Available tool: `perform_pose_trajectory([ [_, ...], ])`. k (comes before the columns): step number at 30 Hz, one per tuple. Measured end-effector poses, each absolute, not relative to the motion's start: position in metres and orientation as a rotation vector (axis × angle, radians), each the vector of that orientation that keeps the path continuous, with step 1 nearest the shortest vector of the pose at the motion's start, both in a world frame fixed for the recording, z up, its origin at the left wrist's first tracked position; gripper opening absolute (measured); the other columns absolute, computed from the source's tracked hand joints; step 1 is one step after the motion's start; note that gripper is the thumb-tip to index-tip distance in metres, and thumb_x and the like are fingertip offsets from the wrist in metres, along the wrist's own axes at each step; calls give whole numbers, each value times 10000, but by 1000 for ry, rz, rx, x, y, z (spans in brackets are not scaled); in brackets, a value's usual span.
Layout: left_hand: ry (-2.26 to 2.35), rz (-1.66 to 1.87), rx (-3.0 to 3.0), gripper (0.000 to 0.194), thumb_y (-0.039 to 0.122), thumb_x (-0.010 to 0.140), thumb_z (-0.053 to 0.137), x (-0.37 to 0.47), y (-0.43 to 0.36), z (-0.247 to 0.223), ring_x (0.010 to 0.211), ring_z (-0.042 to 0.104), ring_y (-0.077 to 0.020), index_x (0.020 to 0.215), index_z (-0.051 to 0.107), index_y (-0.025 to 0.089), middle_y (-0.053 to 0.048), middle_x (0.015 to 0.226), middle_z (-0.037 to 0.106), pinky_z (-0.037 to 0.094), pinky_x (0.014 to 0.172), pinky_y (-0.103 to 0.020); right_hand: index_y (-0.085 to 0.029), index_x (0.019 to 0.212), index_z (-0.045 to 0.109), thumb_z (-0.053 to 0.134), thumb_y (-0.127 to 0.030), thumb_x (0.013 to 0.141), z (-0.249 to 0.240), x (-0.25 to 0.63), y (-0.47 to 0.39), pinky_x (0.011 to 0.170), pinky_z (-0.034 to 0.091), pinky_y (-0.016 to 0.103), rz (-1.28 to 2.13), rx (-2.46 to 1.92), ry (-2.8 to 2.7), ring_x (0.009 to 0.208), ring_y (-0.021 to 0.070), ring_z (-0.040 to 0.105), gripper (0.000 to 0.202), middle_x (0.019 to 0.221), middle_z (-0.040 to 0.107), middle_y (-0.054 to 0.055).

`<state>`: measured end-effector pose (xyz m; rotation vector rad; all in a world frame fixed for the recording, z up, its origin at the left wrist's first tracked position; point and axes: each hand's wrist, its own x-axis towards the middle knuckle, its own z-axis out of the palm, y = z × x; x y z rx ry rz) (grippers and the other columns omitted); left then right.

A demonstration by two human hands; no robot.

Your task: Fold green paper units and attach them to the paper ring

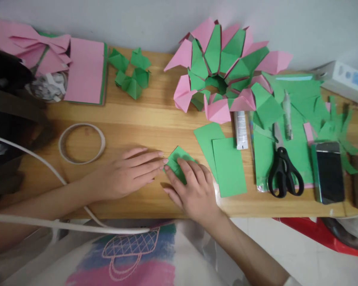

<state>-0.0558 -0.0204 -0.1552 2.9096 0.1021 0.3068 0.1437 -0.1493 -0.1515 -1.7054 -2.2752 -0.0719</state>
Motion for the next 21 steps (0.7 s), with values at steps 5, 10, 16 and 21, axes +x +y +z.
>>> perform_pose_trajectory([
  [5, 124, 281, 2929, 298, 191, 998, 454, -56, -22, -155, 1292, 514, -248, 1241, 607, 111, -89, 1288, 659, 406, 1055, -402, -224, 1171, 676, 565, -461, 911, -152, 142, -148, 913, 443, 452, -103, -1738, -2265, 1120, 298, 568, 369, 1225, 656, 142],
  [10, 126, 290, 2927, 290, 170, 987, 481, -56, -20, -154, 1278, 529, -248, 1238, 611, 109, -94, 1272, 669, 411, 1058, -408, -209, 1147, 692, 593, -427, 904, -149, 148, -154, 915, 422, 457, -185, -1794, -2235, 1130, 315, 586, 341, 1236, 676, 146],
  [16, -33, 206, 2939, 312, 152, 1001, 411, -57, -8, -152, 1286, 515, -253, 1228, 620, 108, -94, 1318, 639, 407, 1057, -410, -190, 1123, 696, 616, -414, 893, -152, 150, -159, 892, 432, 409, -281, -1832, -2200, 1098, 291, 622, 331, 1192, 706, 130],
  [21, -116, 153, 2975, 341, 162, 1015, 353, -58, 0, -153, 1289, 504, -231, 1225, 620, 133, -56, 1363, 612, 397, 1058, -384, -163, 1086, 706, 616, -388, 894, -153, 150, -158, 866, 445, 408, -279, -1804, -2176, 1099, 293, 622, 309, 1179, 711, 153],
])
